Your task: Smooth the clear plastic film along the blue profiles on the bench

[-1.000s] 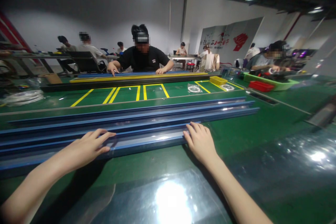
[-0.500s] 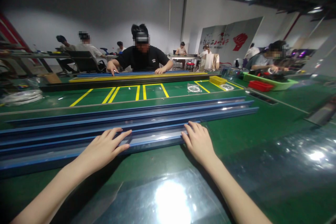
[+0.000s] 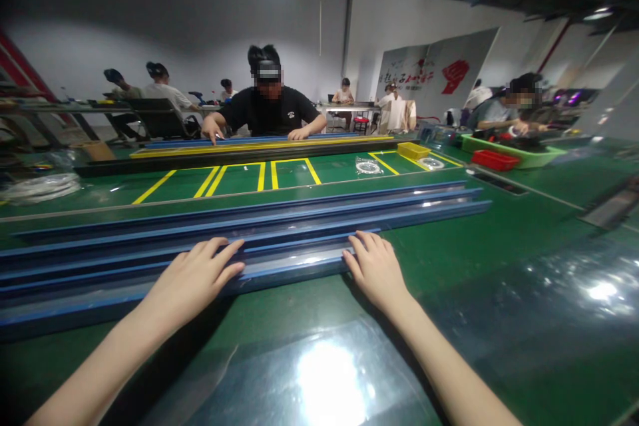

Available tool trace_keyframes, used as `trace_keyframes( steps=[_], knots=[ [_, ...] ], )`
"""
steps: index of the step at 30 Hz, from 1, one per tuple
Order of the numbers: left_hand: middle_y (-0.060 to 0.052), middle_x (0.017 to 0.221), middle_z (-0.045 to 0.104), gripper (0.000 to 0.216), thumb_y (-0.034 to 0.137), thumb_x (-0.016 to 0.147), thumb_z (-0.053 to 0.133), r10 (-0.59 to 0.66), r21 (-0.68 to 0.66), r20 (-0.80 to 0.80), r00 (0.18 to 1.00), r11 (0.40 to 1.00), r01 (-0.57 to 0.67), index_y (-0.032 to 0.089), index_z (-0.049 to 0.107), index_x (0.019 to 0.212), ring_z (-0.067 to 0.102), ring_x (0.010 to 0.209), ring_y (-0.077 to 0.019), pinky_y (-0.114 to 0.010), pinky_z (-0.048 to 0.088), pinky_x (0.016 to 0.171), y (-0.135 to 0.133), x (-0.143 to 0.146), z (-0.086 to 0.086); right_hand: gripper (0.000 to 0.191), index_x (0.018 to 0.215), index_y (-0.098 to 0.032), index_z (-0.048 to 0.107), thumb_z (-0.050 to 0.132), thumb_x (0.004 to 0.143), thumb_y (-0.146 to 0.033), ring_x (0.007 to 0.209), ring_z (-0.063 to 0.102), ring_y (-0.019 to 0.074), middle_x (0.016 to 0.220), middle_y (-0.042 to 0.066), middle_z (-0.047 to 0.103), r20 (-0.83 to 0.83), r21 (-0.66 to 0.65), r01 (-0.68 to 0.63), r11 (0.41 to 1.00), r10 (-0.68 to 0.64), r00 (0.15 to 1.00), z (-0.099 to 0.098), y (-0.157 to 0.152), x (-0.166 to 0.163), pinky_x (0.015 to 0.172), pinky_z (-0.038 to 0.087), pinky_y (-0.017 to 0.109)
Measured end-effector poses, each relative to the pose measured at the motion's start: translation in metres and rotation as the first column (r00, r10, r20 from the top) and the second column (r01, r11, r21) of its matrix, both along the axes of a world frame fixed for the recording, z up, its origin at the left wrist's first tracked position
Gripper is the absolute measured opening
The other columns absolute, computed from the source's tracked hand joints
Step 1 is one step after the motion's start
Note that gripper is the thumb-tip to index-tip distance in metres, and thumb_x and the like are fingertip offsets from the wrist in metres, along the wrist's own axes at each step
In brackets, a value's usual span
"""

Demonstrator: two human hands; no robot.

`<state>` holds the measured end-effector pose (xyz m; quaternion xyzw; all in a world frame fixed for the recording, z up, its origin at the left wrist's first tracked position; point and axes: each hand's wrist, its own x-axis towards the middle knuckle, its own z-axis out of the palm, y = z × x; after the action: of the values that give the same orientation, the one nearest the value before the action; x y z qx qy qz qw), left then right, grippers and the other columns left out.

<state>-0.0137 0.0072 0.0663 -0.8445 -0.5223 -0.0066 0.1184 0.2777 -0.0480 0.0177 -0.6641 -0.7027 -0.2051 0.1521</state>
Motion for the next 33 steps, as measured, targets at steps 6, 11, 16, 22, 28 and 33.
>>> trace_keyframes(
  steps=[6, 11, 16, 22, 28, 33],
  knots=[
    [-0.007, 0.124, 0.046, 0.04, 0.039, 0.085, 0.036, -0.077, -0.041, 0.053, 0.996, 0.996, 0.079, 0.03, 0.039, 0.124, 0.041, 0.113, -0.0228, -0.036, 0.037, 0.083, -0.002, 0.013, -0.01, 0.038, 0.108, -0.016, 0.055, 0.031, 0.087, -0.036, 0.103, 0.046, 0.0224, 0.113, 0.01, 0.055, -0.015, -0.009, -0.013, 1.0, 0.013, 1.0, 0.002, -0.001, 0.0, 0.084, 0.035, 0.035],
    [-0.007, 0.126, 0.042, 0.041, 0.039, 0.083, 0.041, 0.038, -0.198, 0.03, 0.999, 0.98, -0.032, 0.032, 0.04, 0.123, 0.039, 0.114, -0.0235, -0.035, 0.039, 0.081, 0.007, -0.007, 0.0, 0.038, 0.109, -0.015, 0.054, 0.031, 0.087, -0.035, 0.104, 0.045, 0.0223, 0.114, 0.01, 0.054, -0.027, -0.015, -0.03, 0.999, 0.03, 0.999, 0.003, -0.002, -0.003, 0.085, 0.035, 0.036],
    [-0.008, 0.119, 0.047, 0.039, 0.037, 0.08, 0.046, 0.034, -0.13, -0.007, 0.999, 0.991, -0.034, 0.029, 0.047, 0.118, 0.043, 0.109, -0.0249, -0.035, 0.041, 0.077, 0.013, -0.023, -0.001, 0.037, 0.11, -0.015, 0.053, 0.033, 0.086, -0.035, 0.106, 0.044, 0.0217, 0.115, 0.01, 0.053, -0.037, 0.005, -0.084, 0.996, 0.084, 0.996, -0.001, -0.001, -0.007, 0.087, 0.034, 0.035],
    [-0.009, 0.118, 0.05, 0.036, 0.036, 0.084, 0.041, -0.038, -0.011, 0.015, 0.999, 0.999, 0.038, 0.019, 0.051, 0.114, 0.044, 0.108, -0.0244, -0.037, 0.039, 0.081, 0.002, -0.003, -0.004, 0.037, 0.11, -0.016, 0.053, 0.033, 0.086, -0.036, 0.106, 0.045, 0.0226, 0.116, 0.01, 0.053, -0.049, -0.003, -0.095, 0.995, 0.095, 0.994, -0.002, 0.0, -0.008, 0.087, 0.035, 0.036],
    [-0.007, 0.111, 0.053, 0.035, 0.038, 0.084, 0.04, -0.272, 0.066, 0.156, 0.95, 0.962, 0.264, 0.021, 0.05, 0.113, 0.047, 0.102, -0.0202, -0.033, 0.039, 0.08, -0.012, 0.022, -0.018, 0.035, 0.109, -0.018, 0.054, 0.035, 0.085, -0.034, 0.105, 0.046, 0.0217, 0.114, 0.01, 0.054, -0.126, -0.062, -0.125, 0.99, 0.116, 0.985, 0.008, -0.002, -0.003, 0.085, 0.037, 0.036],
    [-0.009, 0.111, 0.054, 0.037, 0.036, 0.081, 0.046, -0.369, 0.195, 0.139, 0.919, 0.92, 0.34, 0.018, 0.05, 0.112, 0.047, 0.101, -0.023, -0.035, 0.039, 0.08, -0.021, 0.036, -0.033, 0.029, 0.091, -0.02, 0.06, 0.036, 0.084, -0.035, 0.09, 0.054, 0.0183, 0.096, 0.006, 0.062, -0.318, -0.09, -0.133, 0.987, 0.098, 0.943, 0.026, 0.0, 0.016, 0.08, 0.04, 0.031]
  ],
)
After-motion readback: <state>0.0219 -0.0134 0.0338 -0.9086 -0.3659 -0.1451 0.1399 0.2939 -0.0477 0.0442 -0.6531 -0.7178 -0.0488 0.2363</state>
